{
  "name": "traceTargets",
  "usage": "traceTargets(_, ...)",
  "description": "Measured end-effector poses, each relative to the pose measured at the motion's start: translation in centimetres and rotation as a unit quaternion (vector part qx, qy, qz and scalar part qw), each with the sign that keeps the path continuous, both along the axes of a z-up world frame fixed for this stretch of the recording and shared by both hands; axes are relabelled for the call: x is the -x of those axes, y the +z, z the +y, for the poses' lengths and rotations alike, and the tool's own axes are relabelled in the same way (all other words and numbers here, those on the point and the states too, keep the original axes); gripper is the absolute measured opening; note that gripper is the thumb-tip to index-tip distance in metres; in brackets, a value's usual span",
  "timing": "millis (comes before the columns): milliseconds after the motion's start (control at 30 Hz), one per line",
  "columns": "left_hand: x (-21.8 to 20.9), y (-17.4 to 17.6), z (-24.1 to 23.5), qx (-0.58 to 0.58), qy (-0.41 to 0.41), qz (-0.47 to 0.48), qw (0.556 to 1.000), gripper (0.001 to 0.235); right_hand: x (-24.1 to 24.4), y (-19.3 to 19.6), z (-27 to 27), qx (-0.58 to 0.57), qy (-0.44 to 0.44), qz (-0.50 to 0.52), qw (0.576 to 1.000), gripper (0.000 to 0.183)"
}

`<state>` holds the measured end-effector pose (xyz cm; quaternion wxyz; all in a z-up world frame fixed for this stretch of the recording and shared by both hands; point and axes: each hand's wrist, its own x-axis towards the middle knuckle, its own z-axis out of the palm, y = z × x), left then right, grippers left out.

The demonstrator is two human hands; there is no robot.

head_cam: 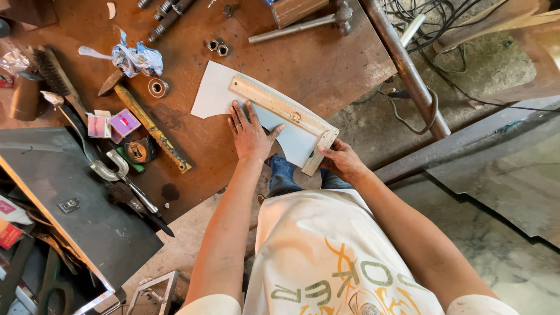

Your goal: Measuring and marking a paper template for metal fabrication on a workshop workbench.

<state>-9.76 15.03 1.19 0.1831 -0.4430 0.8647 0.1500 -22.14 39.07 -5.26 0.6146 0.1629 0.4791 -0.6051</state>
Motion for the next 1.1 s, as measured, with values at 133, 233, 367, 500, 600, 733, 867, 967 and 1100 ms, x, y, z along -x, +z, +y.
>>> traceTargets(133,0.2,0.1,0.0,0.001,-0.005,0.001,1.0,0.127,-0.1,-0.9,0.4,-0.005,0.012,0.013,1.0,0.048)
traceTargets(233,0.3,0.4,-0.1,-0.004,0.004,0.002,1.0,0.129,0.1,-0.2,-0.1,-0.004,0.013,0.008,1.0,0.05)
traceTargets(367,0.0,0.3,0.0,-0.001,0.009,0.034,0.999,0.129,0.0,0.9,-0.4,0.012,0.001,-0.002,1.0,0.051)
traceTargets(500,0.1,0.1,-0.3,0.005,-0.004,0.029,1.0,0.122,-0.1,0.5,-0.6,-0.009,0.01,0.027,1.0,0.049)
traceTargets(600,1.9,1.6,-0.5,-0.014,0.008,-0.009,1.0,0.118,-1.0,-2.2,-0.5,0.004,0.04,0.057,0.998,0.044)
traceTargets(733,3.8,3.8,-0.4,-0.017,0.041,-0.045,0.998,0.128,-1.8,-1.1,-1.9,0.04,0.0,0.019,0.999,0.048)
traceTargets(867,3.6,2.9,-0.6,-0.006,0.053,-0.065,0.996,0.143,-3.1,-1.5,-2.4,0.06,-0.017,-0.036,0.997,0.05)
traceTargets(967,3.0,2.6,-1.5,-0.006,0.058,-0.076,0.995,0.147,-4.3,-1.8,-3.1,0.068,-0.026,-0.059,0.996,0.05)
traceTargets(1100,3.2,2.5,-1.9,-0.014,0.044,-0.085,0.995,0.151,-4.7,-1.6,-3.3,0.073,-0.026,-0.085,0.993,0.047)
